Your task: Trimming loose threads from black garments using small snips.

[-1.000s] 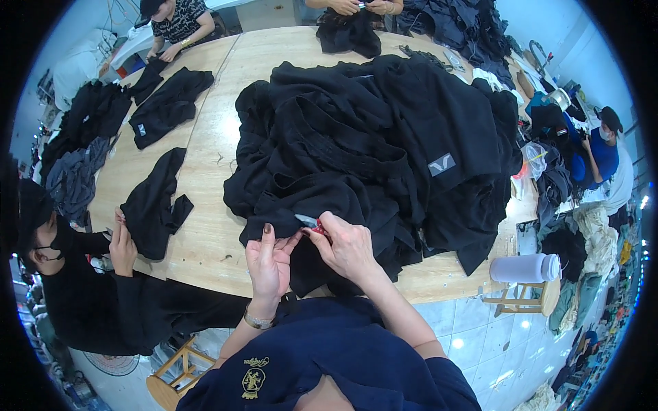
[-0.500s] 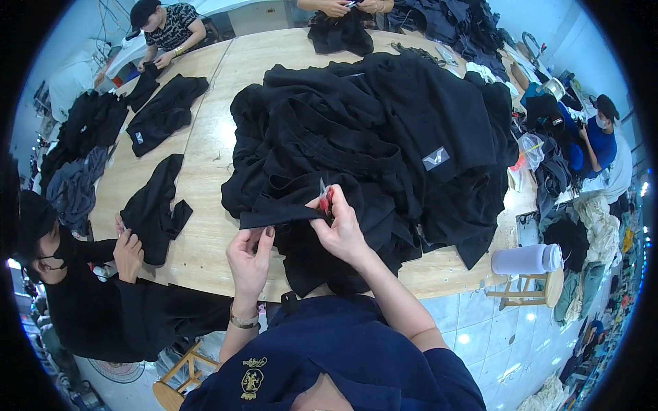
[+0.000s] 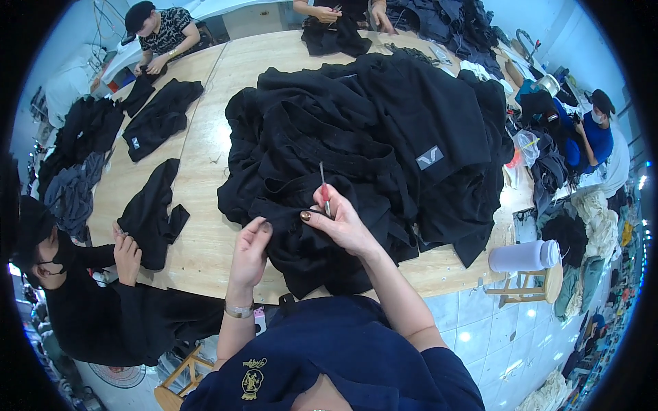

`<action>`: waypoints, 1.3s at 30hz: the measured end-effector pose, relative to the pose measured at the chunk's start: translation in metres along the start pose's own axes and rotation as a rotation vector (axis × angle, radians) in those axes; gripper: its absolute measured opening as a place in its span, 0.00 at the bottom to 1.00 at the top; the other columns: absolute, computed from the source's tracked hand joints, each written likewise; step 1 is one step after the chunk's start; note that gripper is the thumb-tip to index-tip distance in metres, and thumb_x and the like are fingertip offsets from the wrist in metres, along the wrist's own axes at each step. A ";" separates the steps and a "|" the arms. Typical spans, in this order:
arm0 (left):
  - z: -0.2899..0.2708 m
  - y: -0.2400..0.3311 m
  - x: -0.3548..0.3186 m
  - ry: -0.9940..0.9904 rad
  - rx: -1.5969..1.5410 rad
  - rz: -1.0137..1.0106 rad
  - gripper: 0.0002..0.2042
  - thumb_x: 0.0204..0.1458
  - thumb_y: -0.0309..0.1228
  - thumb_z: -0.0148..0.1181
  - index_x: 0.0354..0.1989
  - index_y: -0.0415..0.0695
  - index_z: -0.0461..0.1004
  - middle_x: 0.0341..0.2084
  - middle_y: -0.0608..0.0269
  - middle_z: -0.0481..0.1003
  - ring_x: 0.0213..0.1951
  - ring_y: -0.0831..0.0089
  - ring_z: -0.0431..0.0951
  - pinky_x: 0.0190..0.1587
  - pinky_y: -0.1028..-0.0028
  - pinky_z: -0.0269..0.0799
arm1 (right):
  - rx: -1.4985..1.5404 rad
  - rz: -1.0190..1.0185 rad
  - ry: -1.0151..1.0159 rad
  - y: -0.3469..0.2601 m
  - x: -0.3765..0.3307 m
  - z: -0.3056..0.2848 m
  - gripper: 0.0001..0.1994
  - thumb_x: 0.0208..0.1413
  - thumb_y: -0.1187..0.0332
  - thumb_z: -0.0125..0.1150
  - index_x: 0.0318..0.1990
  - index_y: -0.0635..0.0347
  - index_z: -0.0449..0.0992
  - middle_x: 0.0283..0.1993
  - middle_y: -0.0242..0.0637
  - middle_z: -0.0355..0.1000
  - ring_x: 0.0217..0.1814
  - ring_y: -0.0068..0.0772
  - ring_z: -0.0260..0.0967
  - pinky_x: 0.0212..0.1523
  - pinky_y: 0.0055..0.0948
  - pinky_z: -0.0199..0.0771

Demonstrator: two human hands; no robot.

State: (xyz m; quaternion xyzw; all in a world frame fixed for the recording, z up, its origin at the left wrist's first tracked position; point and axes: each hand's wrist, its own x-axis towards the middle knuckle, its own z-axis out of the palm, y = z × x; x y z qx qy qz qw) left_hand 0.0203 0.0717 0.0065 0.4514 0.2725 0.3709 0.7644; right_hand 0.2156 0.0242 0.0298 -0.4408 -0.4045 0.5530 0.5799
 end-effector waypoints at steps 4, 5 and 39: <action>0.004 0.007 0.000 -0.003 -0.427 0.045 0.11 0.60 0.29 0.42 0.45 0.38 0.68 0.45 0.58 0.72 0.48 0.71 0.72 0.53 0.72 0.67 | -0.235 -0.023 0.151 0.019 0.007 -0.017 0.13 0.49 0.75 0.61 0.35 0.57 0.59 0.23 0.26 0.63 0.24 0.13 0.57 0.27 0.17 0.59; 0.005 0.007 0.001 0.018 -0.480 0.055 0.11 0.60 0.29 0.42 0.46 0.38 0.67 0.45 0.58 0.72 0.48 0.71 0.72 0.54 0.72 0.66 | -0.431 -0.082 0.264 0.021 0.007 -0.019 0.13 0.49 0.76 0.60 0.35 0.58 0.59 0.21 0.29 0.65 0.22 0.16 0.59 0.27 0.19 0.61; 0.025 0.016 0.003 0.122 -0.195 0.124 0.04 0.57 0.27 0.52 0.32 0.43 0.67 0.25 0.76 0.65 0.29 0.90 0.61 0.34 0.88 0.57 | -1.189 -0.281 -0.145 -0.040 -0.017 -0.002 0.19 0.53 0.51 0.56 0.28 0.59 0.66 0.19 0.39 0.68 0.19 0.40 0.67 0.21 0.31 0.63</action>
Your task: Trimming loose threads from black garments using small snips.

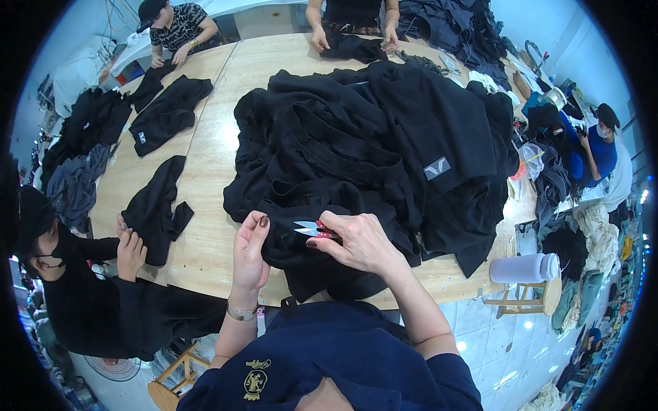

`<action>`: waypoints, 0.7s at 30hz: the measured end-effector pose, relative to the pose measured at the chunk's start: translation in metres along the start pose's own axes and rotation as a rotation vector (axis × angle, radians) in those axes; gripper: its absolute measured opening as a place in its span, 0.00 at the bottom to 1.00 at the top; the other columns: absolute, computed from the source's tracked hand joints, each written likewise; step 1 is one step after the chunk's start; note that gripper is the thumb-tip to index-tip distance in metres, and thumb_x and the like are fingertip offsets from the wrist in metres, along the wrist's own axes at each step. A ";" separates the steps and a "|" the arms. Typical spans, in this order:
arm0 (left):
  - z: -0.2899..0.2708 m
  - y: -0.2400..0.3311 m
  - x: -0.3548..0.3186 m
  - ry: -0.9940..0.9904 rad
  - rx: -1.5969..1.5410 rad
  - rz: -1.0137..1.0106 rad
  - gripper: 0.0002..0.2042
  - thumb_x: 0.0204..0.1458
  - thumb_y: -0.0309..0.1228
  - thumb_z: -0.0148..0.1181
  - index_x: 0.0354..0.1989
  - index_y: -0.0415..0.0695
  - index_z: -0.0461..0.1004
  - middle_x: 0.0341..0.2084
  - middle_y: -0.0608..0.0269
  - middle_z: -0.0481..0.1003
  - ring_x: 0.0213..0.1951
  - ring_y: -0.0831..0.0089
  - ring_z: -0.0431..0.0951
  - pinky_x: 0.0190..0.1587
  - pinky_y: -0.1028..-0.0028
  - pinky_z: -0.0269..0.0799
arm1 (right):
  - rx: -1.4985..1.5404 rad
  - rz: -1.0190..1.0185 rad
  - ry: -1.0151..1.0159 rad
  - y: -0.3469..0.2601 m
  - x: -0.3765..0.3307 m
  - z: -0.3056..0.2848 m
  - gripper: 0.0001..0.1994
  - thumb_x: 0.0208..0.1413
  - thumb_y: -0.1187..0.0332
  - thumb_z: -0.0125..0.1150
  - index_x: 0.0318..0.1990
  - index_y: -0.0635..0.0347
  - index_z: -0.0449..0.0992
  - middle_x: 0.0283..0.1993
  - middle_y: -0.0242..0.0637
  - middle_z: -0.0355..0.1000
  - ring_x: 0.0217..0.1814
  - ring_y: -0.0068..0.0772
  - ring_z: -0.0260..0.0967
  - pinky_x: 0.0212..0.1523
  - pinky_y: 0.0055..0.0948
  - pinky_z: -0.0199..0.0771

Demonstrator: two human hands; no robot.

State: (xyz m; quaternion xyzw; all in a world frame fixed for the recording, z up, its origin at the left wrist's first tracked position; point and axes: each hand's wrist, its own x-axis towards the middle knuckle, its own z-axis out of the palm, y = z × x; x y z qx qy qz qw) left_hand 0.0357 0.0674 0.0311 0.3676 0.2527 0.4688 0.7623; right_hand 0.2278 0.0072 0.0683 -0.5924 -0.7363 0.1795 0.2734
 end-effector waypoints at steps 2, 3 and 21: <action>0.001 0.002 -0.001 -0.008 0.043 0.005 0.04 0.57 0.27 0.52 0.32 0.42 0.67 0.25 0.75 0.65 0.29 0.90 0.61 0.34 0.87 0.57 | 0.000 -0.005 -0.002 -0.002 0.002 -0.002 0.17 0.52 0.53 0.57 0.28 0.60 0.67 0.19 0.39 0.68 0.20 0.40 0.67 0.22 0.31 0.63; 0.002 0.002 -0.001 -0.010 0.042 0.006 0.04 0.57 0.27 0.52 0.32 0.42 0.67 0.25 0.75 0.65 0.29 0.90 0.61 0.34 0.87 0.57 | -0.002 -0.010 -0.005 -0.003 0.002 -0.003 0.16 0.51 0.55 0.59 0.28 0.60 0.68 0.19 0.40 0.68 0.20 0.41 0.67 0.22 0.31 0.63; 0.008 0.004 -0.004 0.019 -0.161 -0.115 0.02 0.58 0.26 0.50 0.34 0.43 0.67 0.28 0.73 0.68 0.31 0.88 0.66 0.37 0.86 0.62 | 0.391 0.111 0.311 -0.008 0.002 0.011 0.16 0.46 0.63 0.68 0.31 0.61 0.65 0.17 0.30 0.60 0.17 0.20 0.55 0.20 0.21 0.56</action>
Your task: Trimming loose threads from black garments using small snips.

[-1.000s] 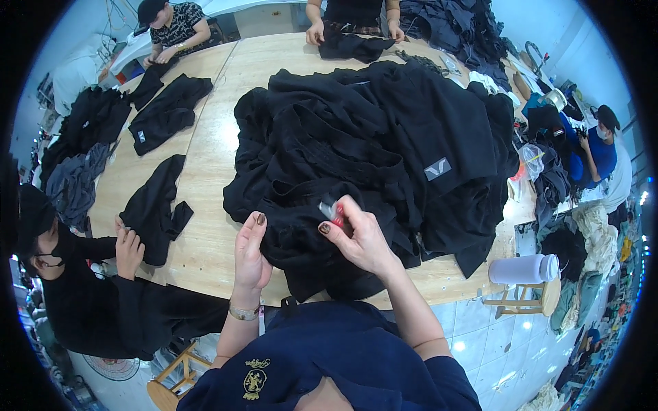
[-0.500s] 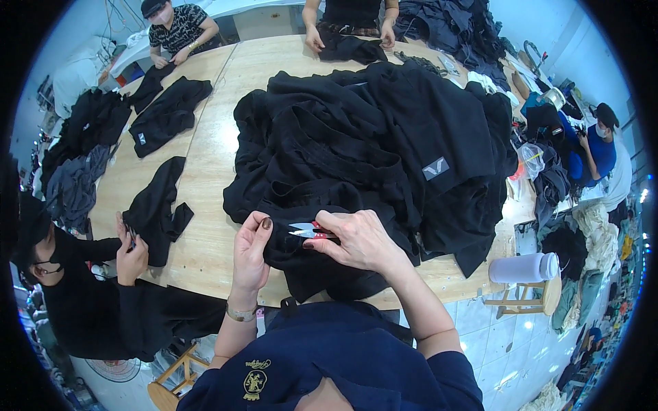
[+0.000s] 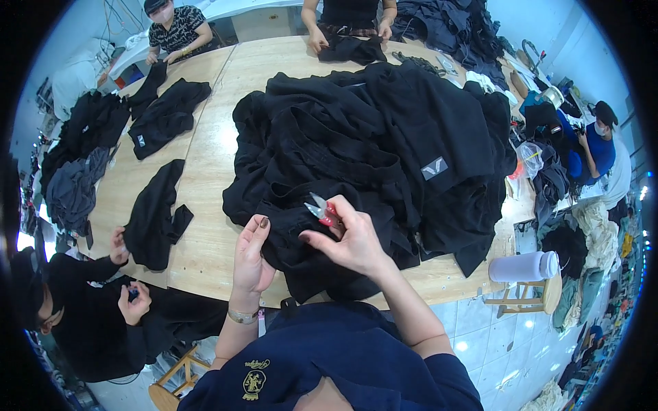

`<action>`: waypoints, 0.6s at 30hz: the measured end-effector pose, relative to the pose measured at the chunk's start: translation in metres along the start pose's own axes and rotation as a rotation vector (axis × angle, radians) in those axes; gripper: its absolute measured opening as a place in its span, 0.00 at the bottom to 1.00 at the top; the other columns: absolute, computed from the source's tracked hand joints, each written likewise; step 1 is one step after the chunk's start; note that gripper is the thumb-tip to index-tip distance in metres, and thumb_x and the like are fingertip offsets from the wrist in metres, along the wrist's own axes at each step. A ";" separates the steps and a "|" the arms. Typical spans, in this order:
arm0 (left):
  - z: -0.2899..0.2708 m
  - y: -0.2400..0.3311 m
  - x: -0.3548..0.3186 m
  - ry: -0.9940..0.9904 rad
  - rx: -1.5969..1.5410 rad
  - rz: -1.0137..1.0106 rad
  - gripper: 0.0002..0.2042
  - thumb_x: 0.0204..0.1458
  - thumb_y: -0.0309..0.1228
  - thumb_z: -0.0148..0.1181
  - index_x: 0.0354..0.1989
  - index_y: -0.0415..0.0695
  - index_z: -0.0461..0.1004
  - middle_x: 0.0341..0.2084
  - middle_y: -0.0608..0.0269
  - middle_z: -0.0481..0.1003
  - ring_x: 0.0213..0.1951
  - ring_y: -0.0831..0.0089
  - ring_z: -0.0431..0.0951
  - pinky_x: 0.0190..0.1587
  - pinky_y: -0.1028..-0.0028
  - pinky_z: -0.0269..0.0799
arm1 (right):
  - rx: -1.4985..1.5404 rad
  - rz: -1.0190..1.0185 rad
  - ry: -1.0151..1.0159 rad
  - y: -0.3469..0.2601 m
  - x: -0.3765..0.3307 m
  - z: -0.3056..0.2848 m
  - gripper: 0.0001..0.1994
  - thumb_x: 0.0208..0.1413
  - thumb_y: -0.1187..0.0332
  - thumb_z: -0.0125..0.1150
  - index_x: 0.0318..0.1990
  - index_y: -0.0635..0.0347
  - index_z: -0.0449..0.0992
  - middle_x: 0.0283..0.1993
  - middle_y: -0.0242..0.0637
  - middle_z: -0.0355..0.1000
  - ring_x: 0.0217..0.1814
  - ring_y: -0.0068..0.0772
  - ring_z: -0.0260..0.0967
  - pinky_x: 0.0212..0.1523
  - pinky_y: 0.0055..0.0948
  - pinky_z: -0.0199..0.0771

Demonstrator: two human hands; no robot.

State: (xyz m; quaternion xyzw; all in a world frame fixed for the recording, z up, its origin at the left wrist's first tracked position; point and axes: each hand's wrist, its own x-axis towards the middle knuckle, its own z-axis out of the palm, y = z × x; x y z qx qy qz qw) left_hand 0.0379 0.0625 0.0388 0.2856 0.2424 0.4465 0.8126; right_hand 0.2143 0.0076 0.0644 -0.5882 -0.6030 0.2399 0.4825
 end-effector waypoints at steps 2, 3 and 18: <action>0.003 -0.001 -0.002 0.036 0.010 -0.015 0.02 0.58 0.27 0.49 0.34 0.43 0.67 0.28 0.73 0.68 0.32 0.88 0.66 0.38 0.86 0.62 | -0.077 -0.024 -0.028 0.000 -0.004 0.006 0.19 0.45 0.59 0.68 0.33 0.60 0.65 0.17 0.31 0.62 0.16 0.22 0.57 0.20 0.21 0.57; 0.002 -0.001 -0.002 0.035 0.012 -0.014 0.02 0.58 0.27 0.49 0.34 0.43 0.67 0.28 0.73 0.68 0.32 0.88 0.66 0.38 0.86 0.62 | -0.112 -0.037 -0.023 -0.002 -0.004 0.008 0.18 0.47 0.56 0.66 0.32 0.60 0.66 0.18 0.34 0.65 0.17 0.26 0.62 0.21 0.22 0.61; 0.006 0.001 -0.004 0.011 -0.056 -0.070 0.06 0.60 0.31 0.46 0.36 0.43 0.67 0.34 0.66 0.72 0.39 0.80 0.72 0.44 0.79 0.68 | -0.520 -0.177 -0.042 0.006 -0.012 0.007 0.15 0.47 0.56 0.64 0.27 0.58 0.68 0.22 0.36 0.69 0.21 0.36 0.69 0.22 0.28 0.66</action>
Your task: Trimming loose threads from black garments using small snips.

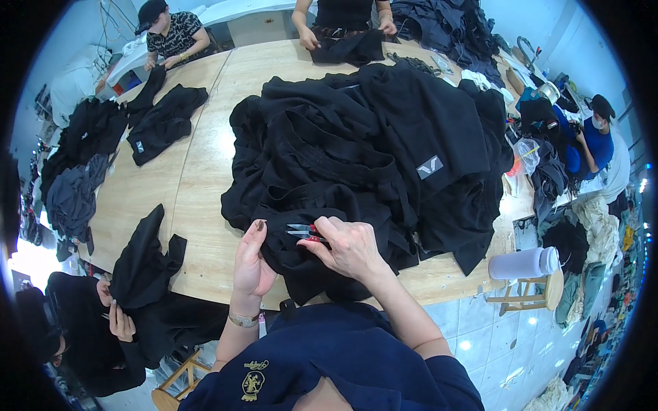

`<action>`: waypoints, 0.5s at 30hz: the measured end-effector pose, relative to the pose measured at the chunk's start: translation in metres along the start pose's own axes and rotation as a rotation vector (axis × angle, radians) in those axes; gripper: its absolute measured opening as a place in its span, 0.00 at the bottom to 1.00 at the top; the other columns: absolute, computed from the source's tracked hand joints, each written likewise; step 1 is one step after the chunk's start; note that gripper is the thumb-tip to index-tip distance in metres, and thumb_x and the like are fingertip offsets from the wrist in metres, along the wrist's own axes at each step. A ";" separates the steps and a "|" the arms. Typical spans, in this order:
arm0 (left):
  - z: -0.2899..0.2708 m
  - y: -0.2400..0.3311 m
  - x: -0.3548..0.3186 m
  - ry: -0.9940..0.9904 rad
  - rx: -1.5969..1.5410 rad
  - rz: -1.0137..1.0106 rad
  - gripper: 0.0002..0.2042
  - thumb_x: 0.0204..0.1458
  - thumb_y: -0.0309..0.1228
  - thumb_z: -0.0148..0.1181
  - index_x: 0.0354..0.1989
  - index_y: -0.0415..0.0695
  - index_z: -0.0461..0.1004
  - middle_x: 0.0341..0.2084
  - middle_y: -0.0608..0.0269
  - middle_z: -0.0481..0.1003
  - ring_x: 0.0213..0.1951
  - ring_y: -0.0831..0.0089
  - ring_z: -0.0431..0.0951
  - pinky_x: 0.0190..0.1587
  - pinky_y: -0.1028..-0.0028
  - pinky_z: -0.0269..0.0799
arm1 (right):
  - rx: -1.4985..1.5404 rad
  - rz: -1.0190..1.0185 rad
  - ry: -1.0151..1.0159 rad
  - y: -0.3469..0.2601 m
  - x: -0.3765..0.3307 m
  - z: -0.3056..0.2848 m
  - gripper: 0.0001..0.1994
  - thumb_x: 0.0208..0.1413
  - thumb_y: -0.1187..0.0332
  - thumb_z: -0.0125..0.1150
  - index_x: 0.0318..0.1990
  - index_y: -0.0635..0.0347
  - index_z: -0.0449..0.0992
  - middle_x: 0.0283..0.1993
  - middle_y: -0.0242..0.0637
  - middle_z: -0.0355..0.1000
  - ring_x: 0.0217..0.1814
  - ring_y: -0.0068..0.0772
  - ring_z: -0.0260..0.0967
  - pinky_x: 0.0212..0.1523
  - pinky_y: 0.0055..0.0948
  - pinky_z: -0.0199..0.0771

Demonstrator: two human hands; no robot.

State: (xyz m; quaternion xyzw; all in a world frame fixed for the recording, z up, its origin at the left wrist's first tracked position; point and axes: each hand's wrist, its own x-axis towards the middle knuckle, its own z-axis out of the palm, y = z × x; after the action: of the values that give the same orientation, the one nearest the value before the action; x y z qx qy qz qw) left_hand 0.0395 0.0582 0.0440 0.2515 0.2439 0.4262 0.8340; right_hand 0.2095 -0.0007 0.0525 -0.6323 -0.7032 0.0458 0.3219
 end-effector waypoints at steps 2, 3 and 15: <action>0.001 0.000 -0.001 -0.011 0.021 0.021 0.05 0.59 0.31 0.47 0.36 0.43 0.67 0.33 0.67 0.72 0.38 0.82 0.71 0.44 0.80 0.67 | -0.025 -0.003 -0.001 -0.001 0.001 -0.001 0.16 0.47 0.55 0.64 0.27 0.57 0.68 0.21 0.36 0.69 0.20 0.36 0.68 0.22 0.28 0.65; 0.000 -0.001 -0.001 -0.011 0.021 0.022 0.05 0.59 0.31 0.47 0.36 0.43 0.67 0.33 0.67 0.72 0.38 0.82 0.71 0.44 0.80 0.67 | -0.024 -0.004 -0.001 -0.001 0.002 -0.001 0.16 0.47 0.55 0.64 0.27 0.57 0.68 0.21 0.36 0.69 0.20 0.36 0.68 0.22 0.28 0.65; -0.010 -0.010 0.005 0.059 0.102 0.103 0.04 0.58 0.29 0.49 0.35 0.44 0.67 0.31 0.73 0.68 0.36 0.87 0.65 0.42 0.85 0.60 | 0.782 0.295 0.214 0.016 -0.004 0.021 0.09 0.56 0.66 0.58 0.32 0.62 0.67 0.19 0.26 0.59 0.20 0.15 0.50 0.21 0.18 0.53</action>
State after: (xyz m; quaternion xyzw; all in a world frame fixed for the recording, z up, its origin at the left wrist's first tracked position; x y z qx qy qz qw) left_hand 0.0417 0.0590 0.0292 0.2932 0.2764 0.4630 0.7895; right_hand 0.2128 0.0059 0.0267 -0.5575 -0.4976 0.2884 0.5986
